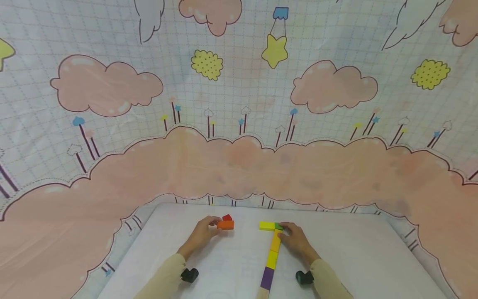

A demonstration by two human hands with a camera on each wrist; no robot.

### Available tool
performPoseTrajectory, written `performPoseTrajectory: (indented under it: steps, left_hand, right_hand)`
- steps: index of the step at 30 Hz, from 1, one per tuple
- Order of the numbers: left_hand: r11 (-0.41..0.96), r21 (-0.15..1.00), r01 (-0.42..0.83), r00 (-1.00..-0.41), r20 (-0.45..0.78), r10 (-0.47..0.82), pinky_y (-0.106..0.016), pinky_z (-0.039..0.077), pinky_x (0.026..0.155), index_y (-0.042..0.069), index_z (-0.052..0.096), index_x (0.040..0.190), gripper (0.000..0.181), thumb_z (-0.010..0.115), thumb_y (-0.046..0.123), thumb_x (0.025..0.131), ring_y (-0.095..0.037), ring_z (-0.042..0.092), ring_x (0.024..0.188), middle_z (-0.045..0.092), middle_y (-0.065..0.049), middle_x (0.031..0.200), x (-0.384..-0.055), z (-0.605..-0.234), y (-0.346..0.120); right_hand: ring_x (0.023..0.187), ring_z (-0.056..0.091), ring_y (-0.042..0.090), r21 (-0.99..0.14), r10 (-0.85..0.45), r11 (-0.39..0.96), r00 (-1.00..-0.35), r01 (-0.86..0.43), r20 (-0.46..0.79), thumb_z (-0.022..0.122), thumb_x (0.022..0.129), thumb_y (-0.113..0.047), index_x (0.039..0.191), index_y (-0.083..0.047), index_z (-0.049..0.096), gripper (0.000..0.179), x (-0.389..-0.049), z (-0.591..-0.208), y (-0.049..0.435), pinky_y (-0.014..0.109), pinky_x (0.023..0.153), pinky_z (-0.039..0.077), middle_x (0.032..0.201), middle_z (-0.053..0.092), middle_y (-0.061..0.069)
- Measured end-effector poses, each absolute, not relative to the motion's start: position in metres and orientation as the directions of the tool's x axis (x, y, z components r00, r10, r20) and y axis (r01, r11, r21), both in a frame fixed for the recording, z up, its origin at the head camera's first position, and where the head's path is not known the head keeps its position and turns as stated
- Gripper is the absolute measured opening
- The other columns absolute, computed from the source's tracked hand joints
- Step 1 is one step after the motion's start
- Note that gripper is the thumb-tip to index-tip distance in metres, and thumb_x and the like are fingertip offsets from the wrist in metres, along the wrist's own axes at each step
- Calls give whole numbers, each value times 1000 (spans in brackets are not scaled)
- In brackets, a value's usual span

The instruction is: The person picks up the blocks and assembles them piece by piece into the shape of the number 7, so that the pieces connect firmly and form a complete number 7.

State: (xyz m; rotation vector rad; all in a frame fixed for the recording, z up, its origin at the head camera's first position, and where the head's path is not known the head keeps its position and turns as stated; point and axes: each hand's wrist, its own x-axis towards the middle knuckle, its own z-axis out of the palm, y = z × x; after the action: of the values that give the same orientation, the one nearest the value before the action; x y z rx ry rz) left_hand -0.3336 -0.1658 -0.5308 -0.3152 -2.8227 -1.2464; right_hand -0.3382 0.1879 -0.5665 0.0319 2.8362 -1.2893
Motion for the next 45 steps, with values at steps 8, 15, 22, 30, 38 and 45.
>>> performPoseTrajectory:
  steps: [8, 15, 22, 30, 38, 45]
  left_hand:
    - [651, 730, 207, -977, 122, 173, -46, 51, 97, 13, 63, 125, 38, 72, 15, 89, -24, 58, 109, 64, -6, 117, -336, -528, -155]
    - [614, 755, 230, -971, 139, 193, -45, 51, 96, 11, 62, 126, 39, 72, 16, 89, -25, 57, 108, 64, -7, 117, -340, -533, -145]
    - [594, 751, 290, -955, 187, 230, -49, 48, 98, 6, 64, 123, 36, 71, 11, 89, -27, 58, 108, 64, -11, 118, -342, -536, -132]
    - [570, 774, 275, -957, 164, 239, -41, 50, 91, 9, 64, 121, 32, 70, 12, 90, -23, 56, 103, 63, -8, 112, -343, -536, -120]
    - [554, 784, 279, -954, 163, 250, -41, 51, 90, 9, 64, 121, 31, 69, 11, 91, -23, 57, 103, 63, -8, 110, -345, -540, -107]
    - [560, 791, 247, -963, 138, 230, -45, 51, 94, 10, 64, 122, 33, 70, 11, 90, -24, 57, 105, 64, -8, 113, -345, -542, -98]
  right_hand:
    - [139, 39, 38, -755, 15, 654, -998, 58, -63, 67, 93, -25, 134, -17, 58, 43, -339, -566, 188, 60, 115, 28, 147, 49, 15]
    - [139, 39, 38, -757, 18, 651, -998, 59, -62, 68, 92, -25, 133, -16, 58, 44, -340, -566, 189, 60, 115, 28, 147, 49, 16]
    - [139, 40, 38, -763, 13, 645, -998, 52, -56, 68, 92, -24, 132, -16, 59, 42, -337, -565, 188, 60, 115, 28, 146, 49, 15]
    - [138, 41, 38, -760, -1, 650, -999, 27, -37, 68, 92, -23, 132, -15, 59, 41, -336, -561, 188, 60, 114, 28, 145, 51, 15]
    - [138, 41, 38, -760, -1, 649, -1000, 22, -31, 68, 92, -22, 132, -15, 59, 42, -335, -561, 188, 60, 115, 28, 145, 51, 16]
    - [137, 42, 38, -756, 2, 654, -1000, 18, -22, 68, 91, -21, 131, -15, 60, 41, -336, -564, 188, 60, 114, 29, 144, 52, 16]
